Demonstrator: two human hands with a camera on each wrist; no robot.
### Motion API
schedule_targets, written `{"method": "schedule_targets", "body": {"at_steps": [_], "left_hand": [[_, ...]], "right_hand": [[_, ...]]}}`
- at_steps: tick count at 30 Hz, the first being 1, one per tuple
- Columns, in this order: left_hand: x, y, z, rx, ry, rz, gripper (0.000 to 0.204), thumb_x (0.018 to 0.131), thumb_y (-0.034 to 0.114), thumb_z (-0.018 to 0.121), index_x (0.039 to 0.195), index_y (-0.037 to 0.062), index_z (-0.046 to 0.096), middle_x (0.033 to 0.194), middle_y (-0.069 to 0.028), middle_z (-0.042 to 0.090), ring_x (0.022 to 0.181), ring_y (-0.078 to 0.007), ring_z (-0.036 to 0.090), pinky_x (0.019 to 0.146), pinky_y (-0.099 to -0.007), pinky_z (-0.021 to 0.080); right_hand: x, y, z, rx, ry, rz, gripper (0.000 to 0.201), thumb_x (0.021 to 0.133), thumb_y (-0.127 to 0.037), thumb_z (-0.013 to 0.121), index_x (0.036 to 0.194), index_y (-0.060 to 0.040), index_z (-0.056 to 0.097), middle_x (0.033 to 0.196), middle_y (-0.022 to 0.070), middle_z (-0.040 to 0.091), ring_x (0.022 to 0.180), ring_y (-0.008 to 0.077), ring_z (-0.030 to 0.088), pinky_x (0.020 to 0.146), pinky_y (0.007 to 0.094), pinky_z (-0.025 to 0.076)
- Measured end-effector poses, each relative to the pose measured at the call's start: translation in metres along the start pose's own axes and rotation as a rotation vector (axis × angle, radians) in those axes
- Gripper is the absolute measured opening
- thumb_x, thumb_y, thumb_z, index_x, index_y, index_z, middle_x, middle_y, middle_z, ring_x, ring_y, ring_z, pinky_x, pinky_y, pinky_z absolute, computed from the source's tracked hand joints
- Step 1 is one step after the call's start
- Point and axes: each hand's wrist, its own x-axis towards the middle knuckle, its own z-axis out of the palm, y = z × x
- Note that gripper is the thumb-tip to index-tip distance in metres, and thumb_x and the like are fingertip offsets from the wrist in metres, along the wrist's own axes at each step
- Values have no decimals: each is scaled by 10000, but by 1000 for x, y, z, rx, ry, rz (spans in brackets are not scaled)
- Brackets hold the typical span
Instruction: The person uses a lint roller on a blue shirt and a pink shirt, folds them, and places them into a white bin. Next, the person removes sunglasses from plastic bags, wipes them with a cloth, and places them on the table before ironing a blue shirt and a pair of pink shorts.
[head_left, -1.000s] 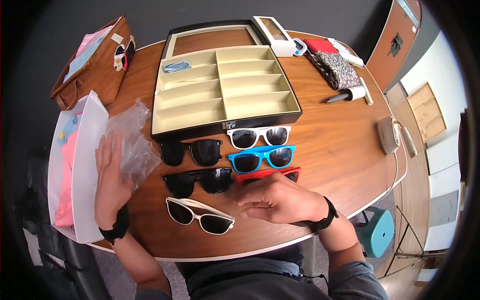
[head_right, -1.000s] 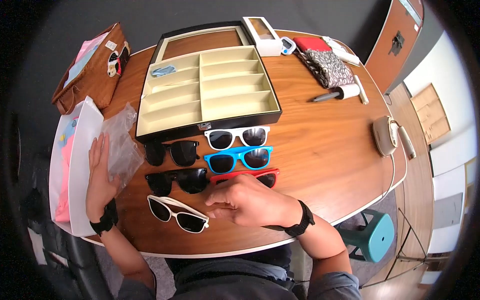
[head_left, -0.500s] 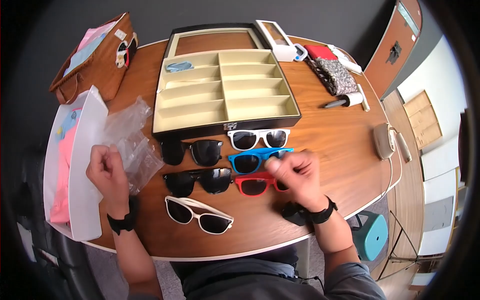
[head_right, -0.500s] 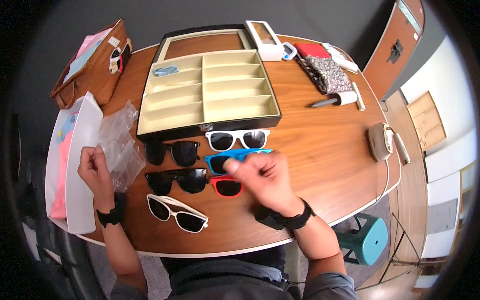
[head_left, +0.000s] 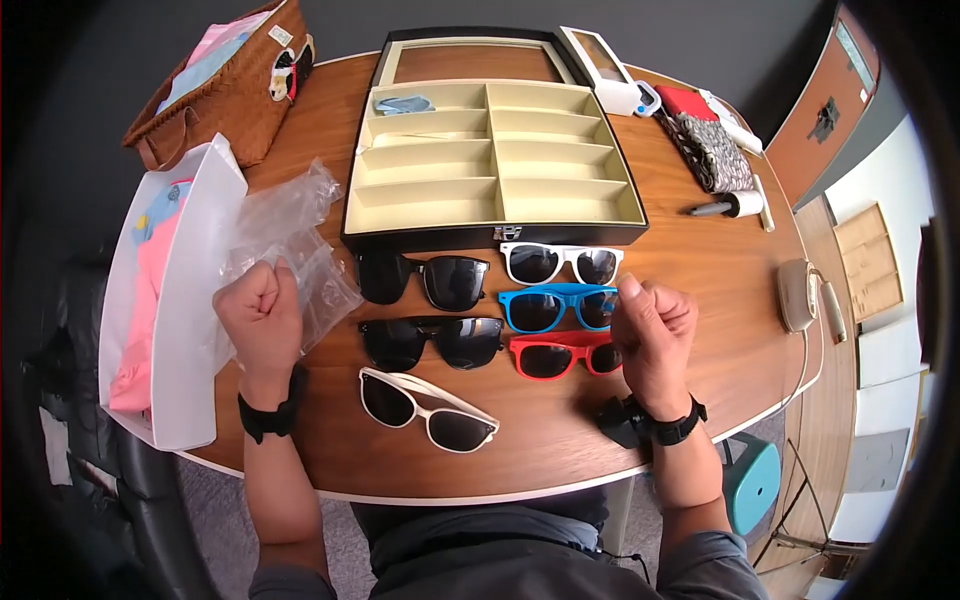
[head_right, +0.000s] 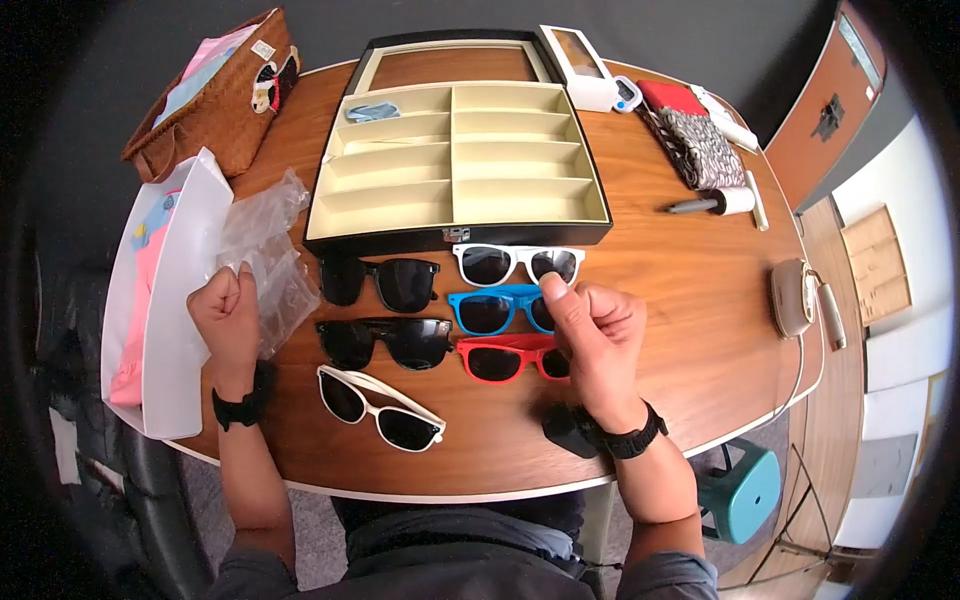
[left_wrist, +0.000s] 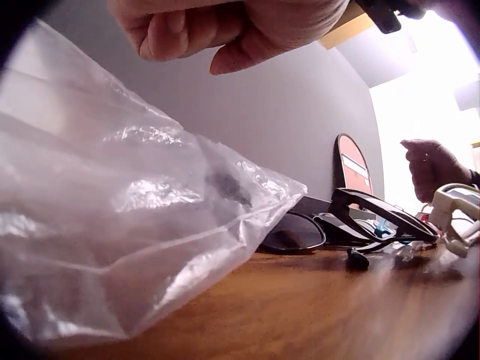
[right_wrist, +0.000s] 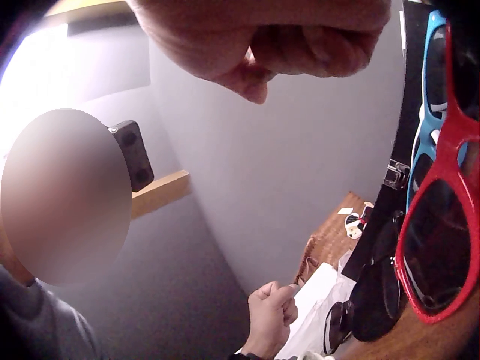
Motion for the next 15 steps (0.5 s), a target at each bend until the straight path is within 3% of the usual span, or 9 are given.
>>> {"method": "schedule_targets", "body": {"at_steps": [11, 13, 15], "left_hand": [[0, 2, 0, -5, -39, -13, 437, 832, -42, 640, 601, 22, 275, 525, -46, 203, 490, -122, 192, 448, -330, 186], [1, 1, 1, -23, -55, -7, 480, 855, -3, 659, 626, 42, 240, 567, 2, 183, 540, -78, 189, 473, -314, 162], [10, 8, -1, 8, -51, 4, 479, 855, 18, 674, 614, 33, 260, 552, -16, 198, 530, -86, 196, 464, -318, 177]], "right_hand": [[1, 3, 0, -43, -9, 7, 509, 973, -151, 608, 540, -129, 342, 486, -50, 343, 417, 51, 256, 398, 251, 187], [3, 5, -1, -42, 9, -15, 508, 974, -152, 607, 539, -129, 347, 487, -51, 346, 419, 49, 254, 399, 251, 185], [5, 6, -2, -64, 56, -1, 502, 970, -154, 618, 538, -128, 362, 489, -53, 361, 423, 41, 263, 403, 245, 188]]}}
